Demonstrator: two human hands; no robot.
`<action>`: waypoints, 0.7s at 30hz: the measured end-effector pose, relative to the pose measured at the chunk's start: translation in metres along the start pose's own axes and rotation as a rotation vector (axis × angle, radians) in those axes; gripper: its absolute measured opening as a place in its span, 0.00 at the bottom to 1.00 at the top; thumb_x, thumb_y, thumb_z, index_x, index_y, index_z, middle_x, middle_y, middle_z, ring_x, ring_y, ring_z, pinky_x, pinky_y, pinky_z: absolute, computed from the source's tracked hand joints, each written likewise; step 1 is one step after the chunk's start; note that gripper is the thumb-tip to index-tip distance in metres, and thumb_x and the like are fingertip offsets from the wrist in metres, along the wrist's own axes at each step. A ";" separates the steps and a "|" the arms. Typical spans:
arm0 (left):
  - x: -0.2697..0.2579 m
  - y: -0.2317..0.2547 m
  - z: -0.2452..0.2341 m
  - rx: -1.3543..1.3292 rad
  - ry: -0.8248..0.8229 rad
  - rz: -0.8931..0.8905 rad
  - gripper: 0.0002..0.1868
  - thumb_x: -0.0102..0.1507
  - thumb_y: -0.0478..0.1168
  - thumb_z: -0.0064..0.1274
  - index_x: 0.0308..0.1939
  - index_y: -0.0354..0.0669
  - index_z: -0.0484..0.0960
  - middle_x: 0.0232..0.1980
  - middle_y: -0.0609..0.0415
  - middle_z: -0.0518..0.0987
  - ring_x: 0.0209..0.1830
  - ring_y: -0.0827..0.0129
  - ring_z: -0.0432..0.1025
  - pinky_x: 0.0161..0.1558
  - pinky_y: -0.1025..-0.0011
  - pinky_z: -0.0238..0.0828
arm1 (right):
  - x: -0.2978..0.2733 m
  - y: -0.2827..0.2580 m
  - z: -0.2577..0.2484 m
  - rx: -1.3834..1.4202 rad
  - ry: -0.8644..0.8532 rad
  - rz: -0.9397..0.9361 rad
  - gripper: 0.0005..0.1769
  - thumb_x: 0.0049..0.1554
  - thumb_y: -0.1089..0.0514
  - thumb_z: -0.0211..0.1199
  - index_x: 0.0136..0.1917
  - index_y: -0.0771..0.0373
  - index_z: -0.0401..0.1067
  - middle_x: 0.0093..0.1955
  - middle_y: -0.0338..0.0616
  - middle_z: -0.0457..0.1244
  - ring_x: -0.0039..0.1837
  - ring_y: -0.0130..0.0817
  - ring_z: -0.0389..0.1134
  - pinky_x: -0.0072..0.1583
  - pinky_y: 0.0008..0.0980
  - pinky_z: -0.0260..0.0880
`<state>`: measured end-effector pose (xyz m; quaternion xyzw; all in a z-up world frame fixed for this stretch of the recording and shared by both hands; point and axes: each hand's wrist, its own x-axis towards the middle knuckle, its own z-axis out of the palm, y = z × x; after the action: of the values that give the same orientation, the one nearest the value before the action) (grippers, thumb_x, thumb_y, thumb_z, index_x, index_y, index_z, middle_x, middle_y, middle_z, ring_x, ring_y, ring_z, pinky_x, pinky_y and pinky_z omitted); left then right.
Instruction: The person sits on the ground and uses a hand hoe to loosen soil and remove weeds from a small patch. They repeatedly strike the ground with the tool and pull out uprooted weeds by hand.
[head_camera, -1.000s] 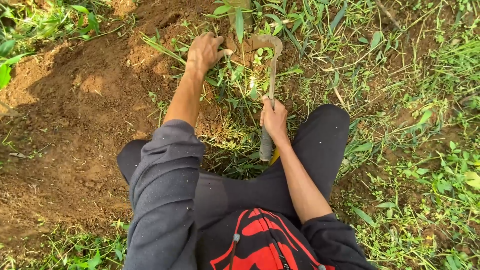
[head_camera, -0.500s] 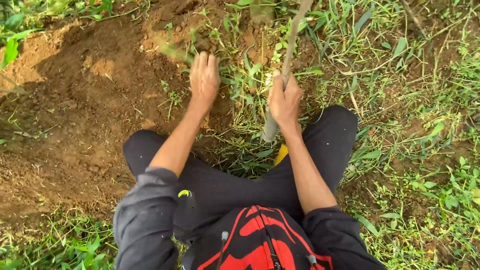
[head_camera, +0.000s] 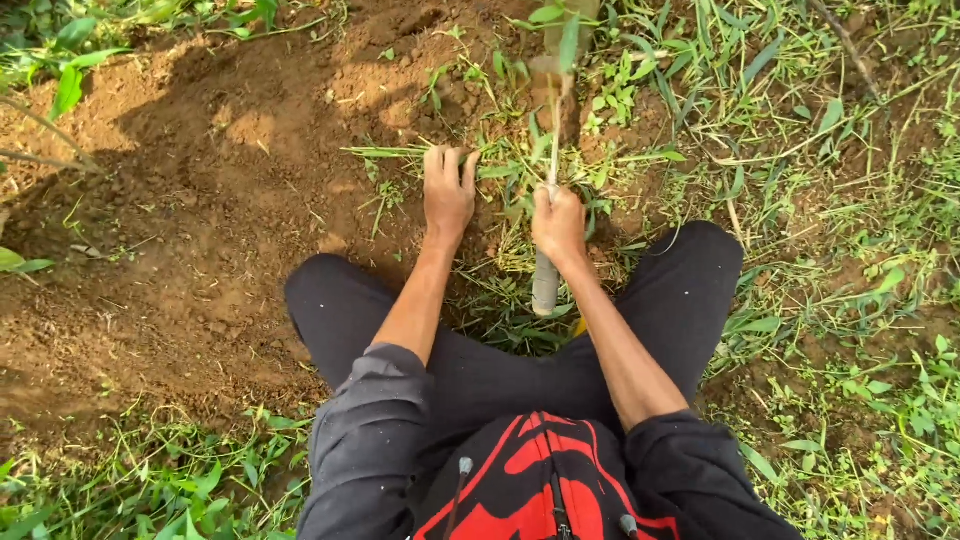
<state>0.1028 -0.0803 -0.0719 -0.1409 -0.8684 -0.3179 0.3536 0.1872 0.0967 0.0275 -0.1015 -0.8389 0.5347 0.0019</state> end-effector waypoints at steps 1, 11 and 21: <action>-0.003 -0.002 0.002 0.005 0.003 0.000 0.08 0.71 0.44 0.53 0.44 0.44 0.73 0.41 0.57 0.67 0.39 0.69 0.67 0.45 0.71 0.69 | -0.002 0.006 -0.003 0.002 -0.004 -0.004 0.22 0.68 0.55 0.46 0.32 0.54 0.65 0.22 0.39 0.58 0.24 0.28 0.59 0.34 0.27 0.63; -0.006 -0.008 0.008 0.008 0.056 0.018 0.10 0.68 0.43 0.57 0.43 0.43 0.73 0.40 0.55 0.67 0.36 0.64 0.67 0.42 0.68 0.69 | 0.018 -0.010 -0.020 0.119 -0.090 0.176 0.17 0.70 0.54 0.43 0.41 0.58 0.65 0.26 0.32 0.57 0.25 0.25 0.60 0.32 0.23 0.67; -0.007 -0.001 0.003 -0.029 0.042 -0.055 0.09 0.71 0.43 0.54 0.42 0.43 0.73 0.40 0.55 0.68 0.38 0.67 0.67 0.43 0.71 0.69 | -0.007 -0.022 -0.009 0.326 -0.053 0.350 0.12 0.69 0.55 0.44 0.46 0.60 0.63 0.29 0.32 0.56 0.27 0.26 0.59 0.31 0.28 0.68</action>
<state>0.1057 -0.0791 -0.0787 -0.1154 -0.8595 -0.3431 0.3608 0.1917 0.0949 0.0520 -0.2297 -0.7108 0.6578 -0.0966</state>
